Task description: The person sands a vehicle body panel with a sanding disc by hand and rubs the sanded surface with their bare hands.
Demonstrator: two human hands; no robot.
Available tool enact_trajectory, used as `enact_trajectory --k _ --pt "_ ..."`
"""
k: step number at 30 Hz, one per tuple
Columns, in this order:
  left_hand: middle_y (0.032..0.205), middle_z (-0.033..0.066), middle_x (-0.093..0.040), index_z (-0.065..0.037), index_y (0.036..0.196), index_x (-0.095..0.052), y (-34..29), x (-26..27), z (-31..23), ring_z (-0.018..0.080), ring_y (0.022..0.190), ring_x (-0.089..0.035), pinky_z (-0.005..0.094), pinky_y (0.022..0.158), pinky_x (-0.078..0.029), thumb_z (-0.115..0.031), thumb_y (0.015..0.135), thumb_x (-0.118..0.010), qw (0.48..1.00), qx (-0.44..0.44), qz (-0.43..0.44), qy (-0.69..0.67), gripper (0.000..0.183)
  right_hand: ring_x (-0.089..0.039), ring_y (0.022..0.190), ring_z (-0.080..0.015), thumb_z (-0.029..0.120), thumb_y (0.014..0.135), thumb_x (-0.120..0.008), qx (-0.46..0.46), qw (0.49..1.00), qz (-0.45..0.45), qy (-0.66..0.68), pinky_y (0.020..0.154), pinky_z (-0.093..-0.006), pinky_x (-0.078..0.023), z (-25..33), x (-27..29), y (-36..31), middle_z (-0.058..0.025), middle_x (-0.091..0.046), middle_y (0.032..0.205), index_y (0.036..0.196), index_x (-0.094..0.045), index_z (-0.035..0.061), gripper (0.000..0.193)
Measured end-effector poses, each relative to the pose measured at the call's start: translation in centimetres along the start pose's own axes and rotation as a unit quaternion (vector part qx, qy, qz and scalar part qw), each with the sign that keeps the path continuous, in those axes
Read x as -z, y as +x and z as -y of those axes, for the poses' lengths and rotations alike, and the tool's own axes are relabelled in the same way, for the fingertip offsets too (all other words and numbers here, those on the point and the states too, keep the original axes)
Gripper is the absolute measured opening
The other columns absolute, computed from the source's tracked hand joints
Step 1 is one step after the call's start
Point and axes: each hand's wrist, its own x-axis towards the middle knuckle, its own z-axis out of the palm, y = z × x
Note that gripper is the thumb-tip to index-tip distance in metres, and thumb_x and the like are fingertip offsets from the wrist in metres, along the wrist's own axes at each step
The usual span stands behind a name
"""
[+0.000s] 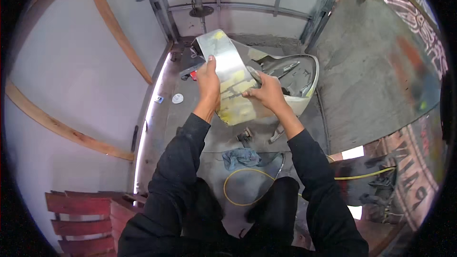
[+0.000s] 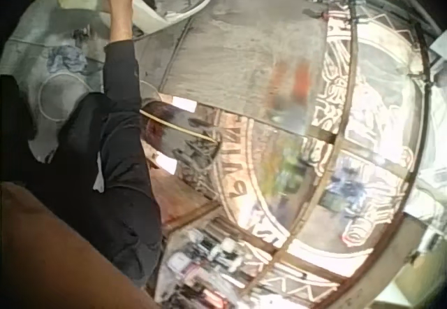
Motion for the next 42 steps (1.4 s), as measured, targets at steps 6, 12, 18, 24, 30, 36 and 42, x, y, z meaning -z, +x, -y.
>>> enact_trajectory --k 6,12,18,24,30,36,42 --pt "0.089 0.0048 -0.062 0.005 0.095 -0.064 0.1 -0.5 -12.9 0.0138 0.081 -0.055 0.0334 0.073 -0.046 -0.032 0.105 -0.052 0.994 0.068 -0.027 0.075 0.041 -0.070 0.090 -0.0394 0.025 0.066 -0.087 -0.048 0.998 0.019 -0.034 0.079 -0.0438 -0.053 13.6 5.8 3.1 -0.0224 -0.072 0.093 0.115 -0.070 0.0034 0.056" --pt "0.080 0.0027 -0.059 0.004 0.088 -0.063 -1.0 -2.5 -27.0 0.0128 0.074 -0.048 0.0349 0.069 -0.041 -0.035 0.104 -0.055 0.990 0.108 -0.077 0.043 0.043 -0.071 0.091 -0.0377 0.028 0.067 -0.088 -0.070 0.997 0.037 -0.020 0.080 -0.0426 -0.053 25.8 11.9 5.1 -0.0202 -0.073 0.095 0.115 -0.071 0.0042 0.057" --pt "0.079 0.0031 -0.059 0.005 0.084 -0.062 -1.0 -3.1 -36.0 0.0135 0.074 -0.047 0.0356 0.069 -0.041 -0.036 0.103 -0.054 0.990 0.109 -0.064 0.056 0.046 -0.072 0.083 -0.0272 0.030 0.073 -0.086 -0.033 0.998 0.030 -0.038 0.078 -0.0376 -0.053 32.3 16.9 6.5 -0.0173 -0.074 0.091 0.110 -0.073 0.0039 0.047" --pt "0.083 0.0043 -0.063 0.007 0.091 -0.066 -1.1 -2.3 -38.1 0.0136 0.077 -0.051 0.0333 0.073 -0.043 -0.036 0.104 -0.052 0.996 0.075 -0.016 0.043 0.047 -0.072 0.097 -0.0377 0.047 0.066 -0.088 -0.063 0.981 0.184 0.007 0.088 -0.0423 -0.053 36.1 17.2 6.4 -0.0217 -0.074 0.103 0.120 -0.069 0.0029 0.073" --pt "0.095 0.0073 -0.069 0.010 0.106 -0.067 1.9 2.1 -39.1 0.0144 0.086 -0.058 0.0318 0.081 -0.046 -0.034 0.105 -0.051 0.990 0.130 0.057 -0.025 0.047 -0.072 0.093 -0.0394 0.045 0.060 -0.093 -0.087 0.989 0.098 -0.074 0.084 -0.0433 -0.054 38.5 11.6 6.8 -0.0223 -0.074 0.097 0.115 -0.070 0.0001 0.075" --pt "0.095 0.0071 -0.068 0.009 0.106 -0.068 6.0 7.4 -38.5 0.0122 0.084 -0.055 0.0304 0.078 -0.045 -0.033 0.105 -0.050 0.981 0.163 0.094 -0.047 0.045 -0.073 0.089 -0.0354 0.037 0.059 -0.094 -0.111 0.992 0.042 -0.029 0.081 -0.0408 -0.055 40.6 4.7 8.0 -0.0204 -0.075 0.093 0.114 -0.070 -0.0015 0.071" --pt "0.084 0.0027 -0.064 0.006 0.093 -0.067 8.0 11.4 -35.5 0.0106 0.078 -0.051 0.0300 0.072 -0.043 -0.034 0.105 -0.051 0.978 0.176 0.110 -0.008 0.044 -0.072 0.088 -0.0274 0.032 0.062 -0.094 -0.181 0.982 0.020 -0.050 0.082 -0.0382 -0.053 39.0 -1.6 7.2 -0.0166 -0.075 0.097 0.119 -0.068 -0.0007 0.071"
